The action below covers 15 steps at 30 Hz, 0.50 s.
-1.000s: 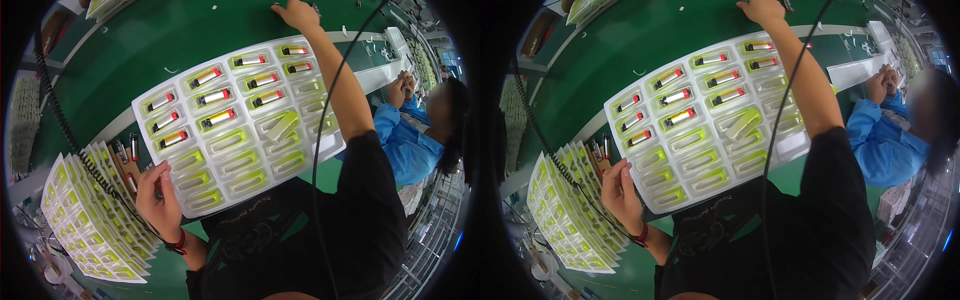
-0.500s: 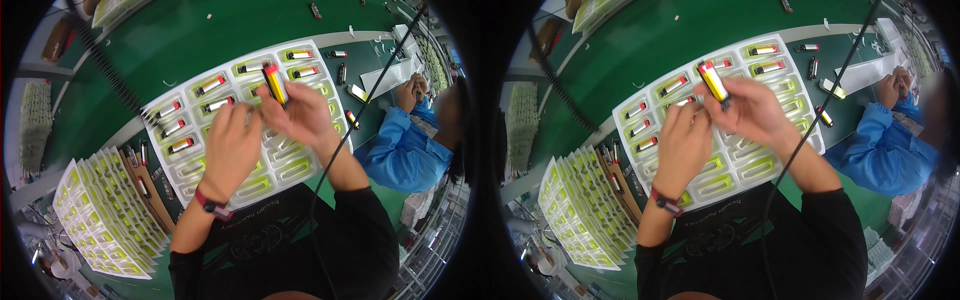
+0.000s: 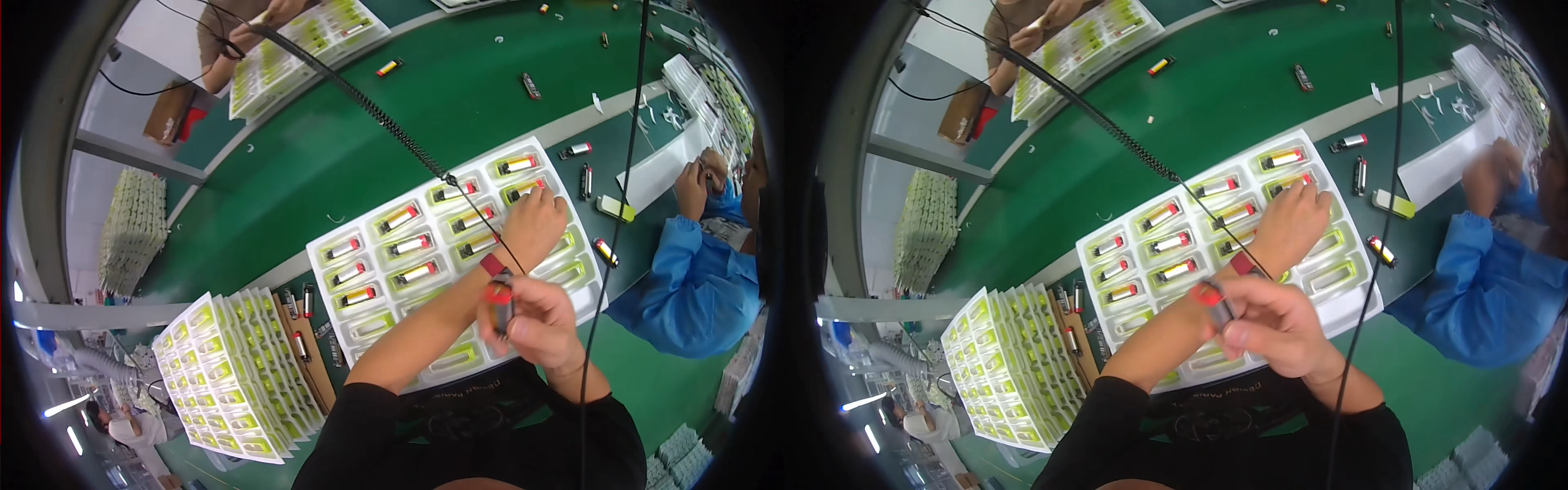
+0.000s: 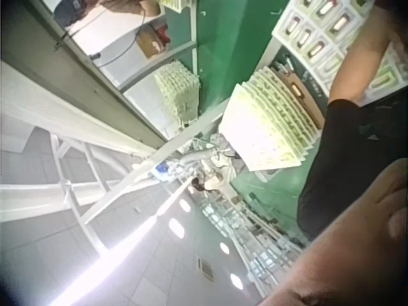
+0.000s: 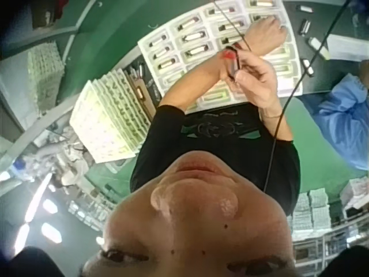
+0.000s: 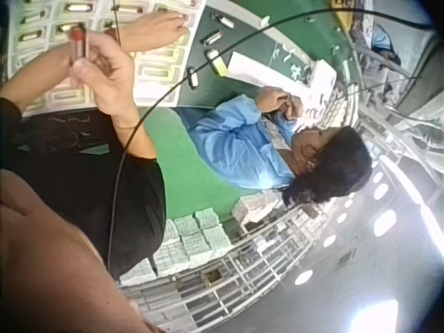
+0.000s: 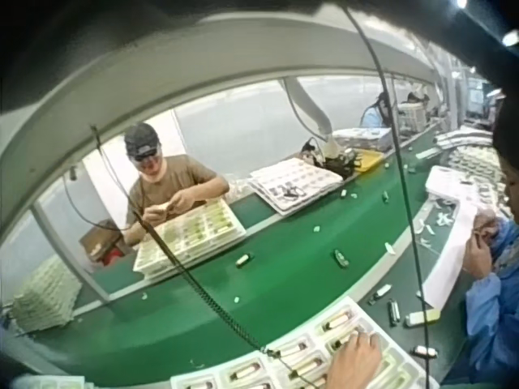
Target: The person is assembling electronic components into yellow plastic casings on a factory production line.
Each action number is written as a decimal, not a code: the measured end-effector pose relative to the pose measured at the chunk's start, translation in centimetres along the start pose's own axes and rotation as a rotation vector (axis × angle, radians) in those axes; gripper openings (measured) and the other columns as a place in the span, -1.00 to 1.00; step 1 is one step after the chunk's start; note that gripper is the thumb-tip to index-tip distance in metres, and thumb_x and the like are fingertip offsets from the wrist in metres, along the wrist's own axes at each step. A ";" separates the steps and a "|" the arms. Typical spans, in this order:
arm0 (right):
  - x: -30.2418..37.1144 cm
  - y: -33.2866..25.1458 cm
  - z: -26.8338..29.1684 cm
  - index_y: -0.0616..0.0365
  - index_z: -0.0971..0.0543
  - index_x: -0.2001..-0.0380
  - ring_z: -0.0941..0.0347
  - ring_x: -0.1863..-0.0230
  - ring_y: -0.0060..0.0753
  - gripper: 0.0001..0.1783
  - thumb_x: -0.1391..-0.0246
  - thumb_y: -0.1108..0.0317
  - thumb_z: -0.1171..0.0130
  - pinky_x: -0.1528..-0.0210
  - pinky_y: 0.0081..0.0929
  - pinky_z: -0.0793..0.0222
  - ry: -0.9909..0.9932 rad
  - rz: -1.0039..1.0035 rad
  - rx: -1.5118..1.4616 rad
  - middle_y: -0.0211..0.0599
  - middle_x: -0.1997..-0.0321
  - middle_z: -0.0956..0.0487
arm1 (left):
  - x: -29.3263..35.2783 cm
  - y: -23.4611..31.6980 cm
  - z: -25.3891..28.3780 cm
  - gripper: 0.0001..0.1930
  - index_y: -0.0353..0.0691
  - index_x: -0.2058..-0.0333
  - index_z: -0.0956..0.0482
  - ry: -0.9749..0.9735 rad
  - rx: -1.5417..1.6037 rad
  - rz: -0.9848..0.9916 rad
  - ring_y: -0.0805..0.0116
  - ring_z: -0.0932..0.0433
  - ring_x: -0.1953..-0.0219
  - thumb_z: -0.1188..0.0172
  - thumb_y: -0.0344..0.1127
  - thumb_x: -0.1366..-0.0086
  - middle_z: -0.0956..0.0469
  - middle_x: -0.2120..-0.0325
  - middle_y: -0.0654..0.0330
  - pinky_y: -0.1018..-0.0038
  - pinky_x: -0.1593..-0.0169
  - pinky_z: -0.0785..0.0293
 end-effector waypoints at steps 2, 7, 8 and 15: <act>-0.3 -1.3 0.2 0.40 -0.34 -0.15 -0.50 0.28 -0.43 -0.49 -0.12 0.52 -0.14 0.18 -0.51 -0.42 0.100 0.080 0.057 -0.06 0.19 -0.58 | -0.4 0.4 -0.3 -0.81 -0.35 0.34 -0.57 -0.023 0.000 -0.026 0.13 -0.51 0.23 -0.14 -0.44 -0.03 -0.50 0.33 0.06 0.33 0.20 -0.54; -1.9 -3.1 0.6 0.35 -0.38 0.04 -0.55 0.17 -0.20 -0.46 0.09 0.40 -0.33 0.02 -0.25 -0.43 0.318 0.311 0.249 0.01 0.28 -0.58 | 4.2 -3.7 9.3 -0.61 -0.35 0.13 -0.45 0.143 0.492 0.174 0.04 -0.49 0.11 -0.28 -0.33 -0.07 -0.46 0.23 0.01 0.29 0.05 -0.44; -2.1 -3.4 1.1 0.29 -0.38 0.06 -0.54 0.22 -0.29 -0.46 0.08 0.40 -0.38 0.11 -0.36 -0.46 0.305 0.366 0.316 0.02 0.26 -0.59 | 5.6 -3.3 11.2 -0.66 -0.33 0.11 -0.43 0.200 0.787 0.302 0.15 -0.52 0.16 -0.20 -0.42 -0.11 -0.48 0.23 0.06 0.36 0.10 -0.46; -4.9 -0.6 0.5 0.34 -0.50 0.09 -0.61 0.34 -0.39 -0.70 -0.08 0.56 -0.24 0.38 -0.55 -0.52 0.260 0.216 0.116 -0.10 0.29 -0.63 | 14.6 -2.7 15.6 -0.62 -0.40 0.03 -0.41 0.408 1.626 0.564 0.38 -0.51 0.33 -0.16 -0.45 -0.15 -0.48 0.11 0.05 0.52 0.23 -0.44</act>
Point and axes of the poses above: each hand's wrist, its own x-axis away from the middle knuckle, its own z-axis out of the back of the hand, y = z × x, the point moved 1 cm from there along -x, towards the middle knuckle
